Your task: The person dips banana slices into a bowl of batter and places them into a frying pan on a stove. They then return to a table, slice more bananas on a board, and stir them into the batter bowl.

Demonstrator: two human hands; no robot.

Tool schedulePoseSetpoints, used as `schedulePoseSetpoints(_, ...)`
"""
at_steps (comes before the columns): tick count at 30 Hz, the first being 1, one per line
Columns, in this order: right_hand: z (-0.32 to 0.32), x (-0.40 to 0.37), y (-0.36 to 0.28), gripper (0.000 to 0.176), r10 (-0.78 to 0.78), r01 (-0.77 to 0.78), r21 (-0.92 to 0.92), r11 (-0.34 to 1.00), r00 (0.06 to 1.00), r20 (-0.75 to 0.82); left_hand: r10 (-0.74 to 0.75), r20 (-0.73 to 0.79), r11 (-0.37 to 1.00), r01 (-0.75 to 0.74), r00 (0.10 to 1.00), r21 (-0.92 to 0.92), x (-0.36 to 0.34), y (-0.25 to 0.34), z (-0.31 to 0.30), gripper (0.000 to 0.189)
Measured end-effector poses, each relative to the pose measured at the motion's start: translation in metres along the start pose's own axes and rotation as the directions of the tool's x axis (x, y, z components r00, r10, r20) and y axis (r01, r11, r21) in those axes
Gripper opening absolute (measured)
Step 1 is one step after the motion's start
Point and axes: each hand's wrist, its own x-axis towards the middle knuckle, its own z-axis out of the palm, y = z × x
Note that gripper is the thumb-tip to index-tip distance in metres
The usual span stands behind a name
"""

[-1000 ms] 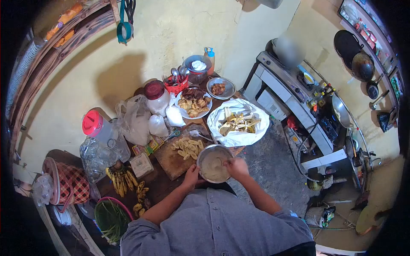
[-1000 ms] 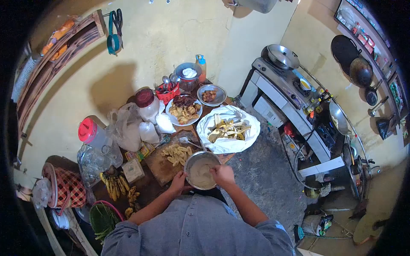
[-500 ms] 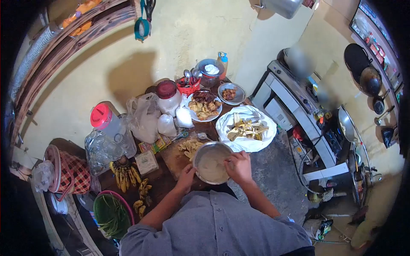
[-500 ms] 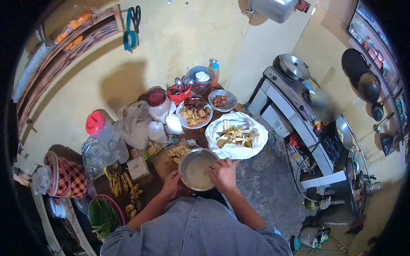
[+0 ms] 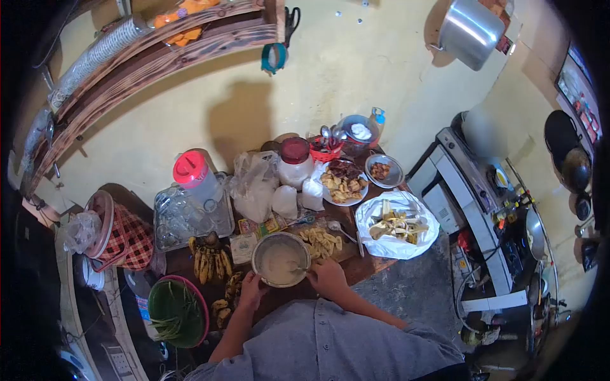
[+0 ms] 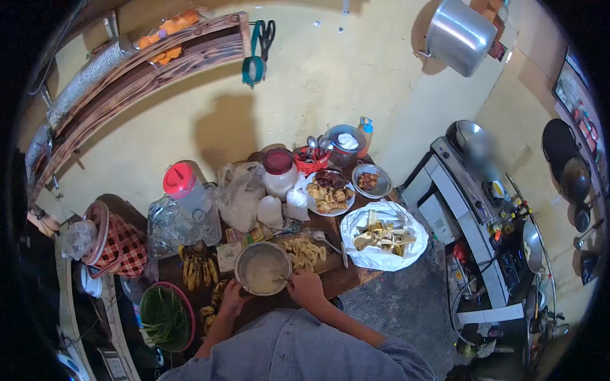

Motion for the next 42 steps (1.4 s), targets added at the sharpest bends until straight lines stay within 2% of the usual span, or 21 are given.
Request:
schedulePoseSetpoints(3, 0.002, 0.009, -0.002, 0.019, 0.005, -0.005, -0.012, 1.000, 1.000, 0.024, -0.041, 0.000, 0.999, 0.041, 0.999, -0.004, 0.004, -0.001, 0.000, 0.021)
schedulePoseSetpoints(6, -0.005, 0.017, -0.001, 0.019, 0.039, -0.039, 0.019, 0.999, 0.999, 0.001, -0.122, 0.071, 0.978, 0.108, 0.990, 0.179, 0.015, 0.005, -0.003, 0.025)
schedulePoseSetpoints(8, -0.009, 0.017, 0.002, 0.019, 0.063, -0.063, 0.047, 0.997, 0.998, -0.014, -0.166, 0.222, 0.809, 0.004, 0.961, 0.588, 0.035, 0.000, -0.019, 0.035)
schedulePoseSetpoints(9, -0.012, 0.016, 0.005, 0.018, 0.066, -0.062, 0.076, 0.995, 0.996, -0.058, -0.156, 0.228, 0.808, -0.009, 0.961, 0.590, 0.041, 0.001, -0.024, 0.035)
schedulePoseSetpoints(11, -0.022, 0.014, 0.013, 0.018, 0.068, -0.057, 0.093, 0.994, 0.990, -0.120, -0.178, 0.377, 0.584, -0.211, 0.909, 0.784, 0.057, 0.006, -0.025, 0.041)
schedulePoseSetpoints(12, -0.027, 0.010, 0.017, 0.018, 0.128, -0.113, 0.110, 0.987, 0.983, -0.134, -0.169, 0.390, 0.584, -0.226, 0.905, 0.780, 0.061, 0.011, -0.024, 0.041)
schedulePoseSetpoints(14, -0.044, 0.007, 0.022, 0.018, 0.183, -0.164, 0.121, 0.979, 0.969, -0.163, -0.373, 0.295, 0.563, -0.038, 0.880, 0.825, 0.066, 0.027, -0.019, 0.064)
schedulePoseSetpoints(15, -0.053, 0.003, 0.023, 0.018, 0.231, -0.206, 0.157, 0.966, 0.959, -0.166, -0.368, 0.305, 0.564, -0.050, 0.879, 0.824, 0.066, 0.041, -0.010, 0.064)
schedulePoseSetpoints(17, -0.055, -0.006, 0.041, 0.019, 0.283, -0.250, 0.192, 0.949, 0.944, -0.172, -0.656, -0.123, 0.048, 0.203, 0.745, 0.978, 0.070, 0.067, 0.006, 0.070)
schedulePoseSetpoints(18, -0.048, -0.015, 0.057, 0.019, 0.323, -0.284, 0.198, 0.938, 0.925, -0.200, -0.645, -0.068, -0.083, 0.018, 0.761, 0.996, 0.086, 0.072, 0.000, 0.078)
schedulePoseSetpoints(20, -0.051, -0.020, 0.073, 0.019, 0.364, -0.321, 0.204, 0.925, 0.902, -0.232, -0.328, 0.174, -0.369, -0.295, 0.928, 0.881, 0.080, 0.126, 0.029, 0.073)
schedulePoseSetpoints(22, -0.065, -0.026, 0.075, 0.018, 0.387, -0.350, 0.173, 0.921, 0.877, -0.287, -0.138, 0.303, -0.207, -0.327, 0.943, 0.922, 0.072, 0.198, 0.099, 0.063)
schedulePoseSetpoints(23, -0.069, -0.026, 0.079, 0.018, 0.387, -0.351, 0.171, 0.921, 0.876, -0.287, 0.244, 0.647, -0.235, -0.604, 0.722, 0.762, 0.098, 0.190, 0.101, 0.056)
schedulePoseSetpoints(24, -0.072, -0.025, 0.082, 0.018, 0.428, -0.376, 0.233, 0.897, 0.870, -0.243, 0.267, 0.763, -0.218, -0.734, 0.589, 0.643, 0.107, 0.216, 0.136, 0.061)
schedulePoseSetpoints(25, -0.073, -0.024, 0.084, 0.019, 0.465, -0.400, 0.293, 0.868, 0.863, -0.198, 0.239, 0.762, -0.324, -0.690, 0.602, 0.647, 0.138, 0.224, 0.160, 0.073)
schedulePoseSetpoints(27, -0.074, -0.019, 0.089, 0.019, 0.463, -0.396, 0.302, 0.867, 0.864, -0.197, 0.345, 0.852, -0.720, -0.471, 0.394, 0.510, 0.162, 0.239, 0.206, 0.086)
schedulePoseSetpoints(31, -0.085, -0.007, 0.085, 0.020, 0.502, -0.418, 0.336, 0.844, 0.837, -0.219, 0.136, 0.951, -0.832, -0.489, 0.279, 0.263, 0.229, 0.257, 0.243, 0.092)
schedulePoseSetpoints(33, -0.084, -0.009, 0.097, 0.023, 0.495, -0.424, 0.309, 0.851, 0.844, -0.206, -0.223, 0.784, -0.804, -0.564, 0.579, 0.187, 0.234, 0.265, 0.260, 0.100)
schedulePoseSetpoints(37, -0.073, -0.012, 0.115, 0.023, 0.524, -0.434, 0.392, 0.811, 0.837, -0.159, -0.270, 0.790, -0.767, -0.618, 0.551, 0.169, 0.256, 0.264, 0.260, 0.107)
schedulePoseSetpoints(40, -0.071, -0.005, 0.122, 0.023, 0.526, -0.441, 0.389, 0.809, 0.838, -0.144, -0.247, 0.740, -0.702, -0.642, 0.625, 0.308, 0.254, 0.265, 0.259, 0.111)
schedulePoseSetpoints(42, -0.077, 0.008, 0.117, 0.023, 0.563, -0.472, 0.466, 0.749, 0.824, -0.070, -0.216, 0.761, -0.693, -0.645, 0.612, 0.322, 0.250, 0.265, 0.255, 0.112)
